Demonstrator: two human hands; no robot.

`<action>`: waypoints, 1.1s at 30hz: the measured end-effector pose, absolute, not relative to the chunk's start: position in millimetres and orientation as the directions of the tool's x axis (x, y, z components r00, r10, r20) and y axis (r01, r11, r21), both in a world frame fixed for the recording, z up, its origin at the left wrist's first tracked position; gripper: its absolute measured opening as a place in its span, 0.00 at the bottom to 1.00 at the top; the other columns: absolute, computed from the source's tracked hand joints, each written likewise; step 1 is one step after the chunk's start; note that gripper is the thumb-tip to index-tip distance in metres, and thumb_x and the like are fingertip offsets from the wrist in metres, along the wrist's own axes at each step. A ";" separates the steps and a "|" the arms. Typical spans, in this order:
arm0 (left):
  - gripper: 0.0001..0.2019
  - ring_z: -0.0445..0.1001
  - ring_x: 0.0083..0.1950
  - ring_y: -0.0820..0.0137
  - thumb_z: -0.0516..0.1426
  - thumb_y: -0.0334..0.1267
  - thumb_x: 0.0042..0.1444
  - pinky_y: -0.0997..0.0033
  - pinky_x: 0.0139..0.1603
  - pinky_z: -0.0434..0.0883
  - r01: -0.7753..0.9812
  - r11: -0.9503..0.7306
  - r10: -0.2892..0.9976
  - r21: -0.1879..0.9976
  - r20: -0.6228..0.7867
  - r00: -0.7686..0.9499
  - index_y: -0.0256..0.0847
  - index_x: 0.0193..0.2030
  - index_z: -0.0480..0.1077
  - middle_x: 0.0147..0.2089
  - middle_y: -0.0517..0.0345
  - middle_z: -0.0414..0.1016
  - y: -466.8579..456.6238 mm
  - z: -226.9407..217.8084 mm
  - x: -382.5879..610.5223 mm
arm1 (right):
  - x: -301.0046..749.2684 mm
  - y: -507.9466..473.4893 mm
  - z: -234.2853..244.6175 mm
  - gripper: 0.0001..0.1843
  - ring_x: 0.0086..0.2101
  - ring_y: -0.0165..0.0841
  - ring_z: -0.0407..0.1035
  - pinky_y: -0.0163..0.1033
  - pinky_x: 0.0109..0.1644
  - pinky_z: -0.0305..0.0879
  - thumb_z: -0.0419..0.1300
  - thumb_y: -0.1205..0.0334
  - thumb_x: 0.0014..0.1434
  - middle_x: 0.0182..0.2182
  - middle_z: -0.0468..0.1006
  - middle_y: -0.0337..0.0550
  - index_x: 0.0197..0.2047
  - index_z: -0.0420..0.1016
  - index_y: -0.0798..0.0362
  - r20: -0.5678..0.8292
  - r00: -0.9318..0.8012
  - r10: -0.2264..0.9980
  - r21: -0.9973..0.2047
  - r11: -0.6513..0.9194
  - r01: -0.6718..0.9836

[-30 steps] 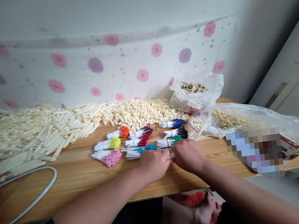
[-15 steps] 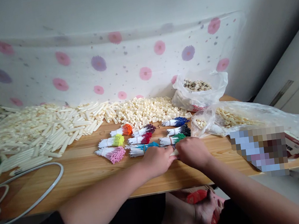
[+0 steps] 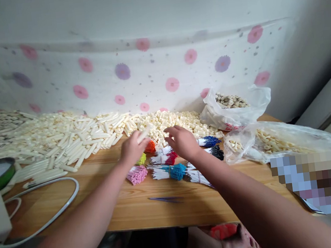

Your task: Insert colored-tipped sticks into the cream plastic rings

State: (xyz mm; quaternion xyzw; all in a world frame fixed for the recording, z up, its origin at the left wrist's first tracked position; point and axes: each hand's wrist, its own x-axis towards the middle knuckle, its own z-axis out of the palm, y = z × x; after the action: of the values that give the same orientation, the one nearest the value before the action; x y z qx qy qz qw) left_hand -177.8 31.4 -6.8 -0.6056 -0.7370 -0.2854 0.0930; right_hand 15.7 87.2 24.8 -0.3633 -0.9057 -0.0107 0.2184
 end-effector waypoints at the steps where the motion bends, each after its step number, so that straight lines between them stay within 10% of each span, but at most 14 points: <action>1: 0.14 0.72 0.30 0.66 0.51 0.48 0.59 0.73 0.27 0.60 0.920 0.161 0.814 0.358 0.478 -0.329 0.39 0.42 0.68 0.33 0.52 0.76 35.1 -7.7 -193.6 | 3.0 92.6 22.7 0.15 0.39 0.31 0.69 0.33 0.41 0.61 0.50 0.62 0.62 0.42 0.76 0.45 0.49 0.72 0.52 0.381 -0.665 0.643 -0.162 0.754 0.636; 6: 0.08 0.74 0.38 0.64 0.56 0.41 0.56 0.72 0.33 0.62 0.878 0.175 0.853 0.445 0.377 -0.361 0.41 0.40 0.69 0.38 0.53 0.77 47.9 -26.6 -233.8 | -60.5 110.1 -0.4 0.10 0.36 0.30 0.70 0.33 0.39 0.61 0.54 0.64 0.60 0.36 0.78 0.42 0.35 0.77 0.51 0.195 -0.777 0.598 -0.098 0.801 0.591; 15: 0.08 0.74 0.39 0.63 0.55 0.34 0.56 0.71 0.35 0.63 0.865 0.137 0.894 0.483 0.316 -0.318 0.41 0.42 0.70 0.38 0.51 0.77 57.5 -48.8 -235.1 | -105.8 126.0 -28.0 0.15 0.42 0.34 0.70 0.46 0.46 0.69 0.55 0.56 0.62 0.44 0.73 0.45 0.47 0.70 0.57 -0.018 -0.722 0.691 0.053 0.722 0.690; 33: 0.07 0.73 0.37 0.63 0.55 0.33 0.55 0.69 0.36 0.63 0.859 0.103 0.900 0.501 0.321 -0.295 0.40 0.40 0.71 0.36 0.51 0.77 57.1 -50.5 -234.4 | -65.3 119.1 -13.2 0.13 0.37 0.37 0.72 0.37 0.36 0.63 0.47 0.67 0.62 0.39 0.76 0.52 0.44 0.70 0.56 0.125 -0.728 0.675 0.060 0.727 0.684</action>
State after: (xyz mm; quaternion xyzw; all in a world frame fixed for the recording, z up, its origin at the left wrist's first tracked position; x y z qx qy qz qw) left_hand -234.4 57.1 -50.5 -0.5929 -0.7418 -0.3117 -0.0326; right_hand -65.3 119.1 -13.2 -0.3660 -0.9280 -0.0507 0.0473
